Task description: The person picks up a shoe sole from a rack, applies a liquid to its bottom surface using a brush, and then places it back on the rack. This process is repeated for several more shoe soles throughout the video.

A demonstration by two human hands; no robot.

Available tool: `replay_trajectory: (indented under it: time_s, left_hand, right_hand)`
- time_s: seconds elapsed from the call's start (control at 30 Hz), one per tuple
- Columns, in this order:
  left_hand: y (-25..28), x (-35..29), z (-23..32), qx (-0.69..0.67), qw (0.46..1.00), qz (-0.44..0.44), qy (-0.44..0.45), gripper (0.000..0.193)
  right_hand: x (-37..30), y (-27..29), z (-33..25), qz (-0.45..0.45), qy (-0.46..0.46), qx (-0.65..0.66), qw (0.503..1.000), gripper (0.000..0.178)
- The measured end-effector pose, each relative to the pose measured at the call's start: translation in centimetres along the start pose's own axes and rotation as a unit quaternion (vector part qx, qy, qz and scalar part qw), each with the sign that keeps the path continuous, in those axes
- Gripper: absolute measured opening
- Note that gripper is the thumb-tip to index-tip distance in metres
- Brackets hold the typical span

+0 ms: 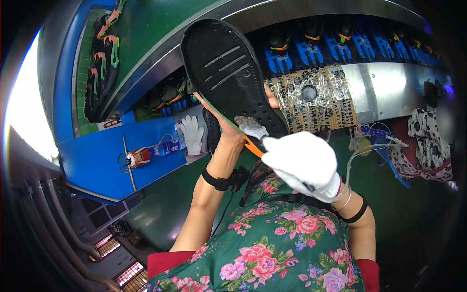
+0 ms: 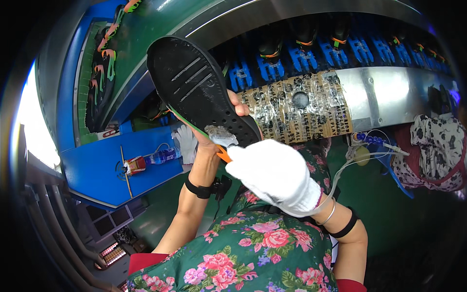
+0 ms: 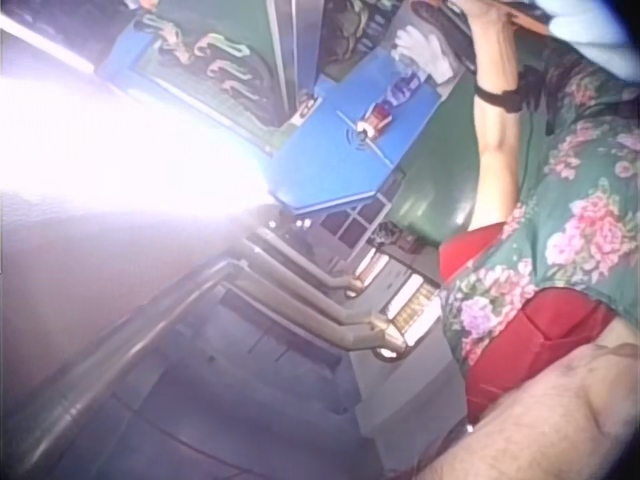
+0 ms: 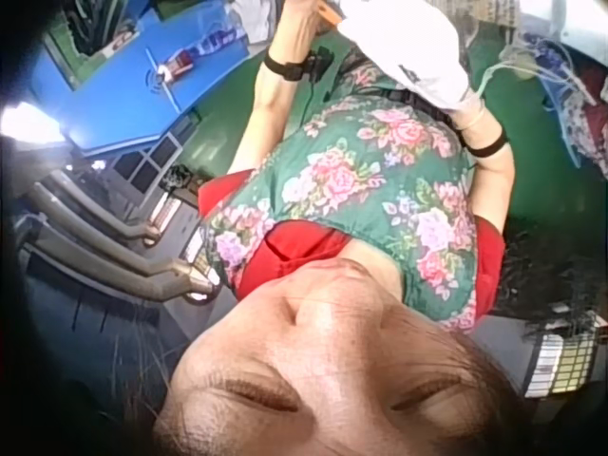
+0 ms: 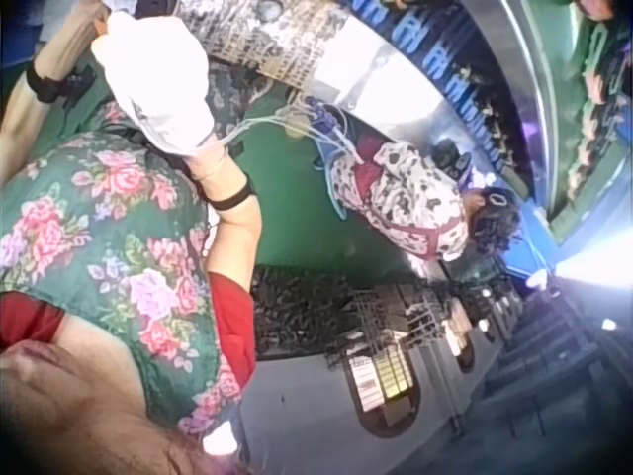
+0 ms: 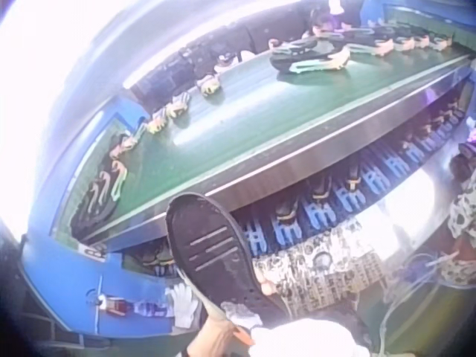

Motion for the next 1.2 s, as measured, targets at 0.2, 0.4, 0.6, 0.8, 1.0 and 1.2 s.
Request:
replay_trajectory:
  time_s: [0.2, 0.4, 0.6, 0.8, 1.0, 1.2]
  left_hand:
    - [0.8, 0.2, 0.8, -0.001, 1.0, 0.006, -0.018, 0.108]
    - [-0.4, 0.9, 2.3, 0.052, 0.995, -0.036, -0.072, 0.1]
    - [-1.7, 1.2, 3.3, 0.101, 0.99, -0.026, -0.095, 0.087]
    - [-3.1, 1.4, 3.8, 0.12, 0.985, -0.056, -0.106, 0.076]
    - [-3.3, 1.8, 4.0, 0.118, 0.986, -0.062, -0.099, 0.066]
    - [-3.2, 2.1, 4.0, 0.107, 0.987, -0.07, -0.098, 0.066]
  right_hand:
    - [-0.6, 1.7, 2.0, 0.095, -0.111, 0.063, 0.987, 0.029]
    - [-0.8, 1.4, 1.7, 0.073, -0.102, 0.071, 0.99, 0.027]
    - [-1.0, 1.0, 1.4, 0.041, -0.086, 0.063, 0.993, 0.021]
    - [-1.4, 1.8, 2.4, 0.075, -0.145, 0.068, 0.984, 0.019]
    - [-1.5, 2.2, 2.4, 0.081, -0.153, 0.082, 0.982, 0.022]
    - [-1.7, 2.6, 2.1, 0.075, -0.128, 0.071, 0.986, 0.03]
Point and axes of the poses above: each hand's wrist, its own x-axis towards the middle knuckle, its own y-axis out of the back of the hand, z = x × y, the point moved 10 cm from there along x, towards the middle knuckle, and after that the axes turned 1 degree about y, right-handed, at the moved point
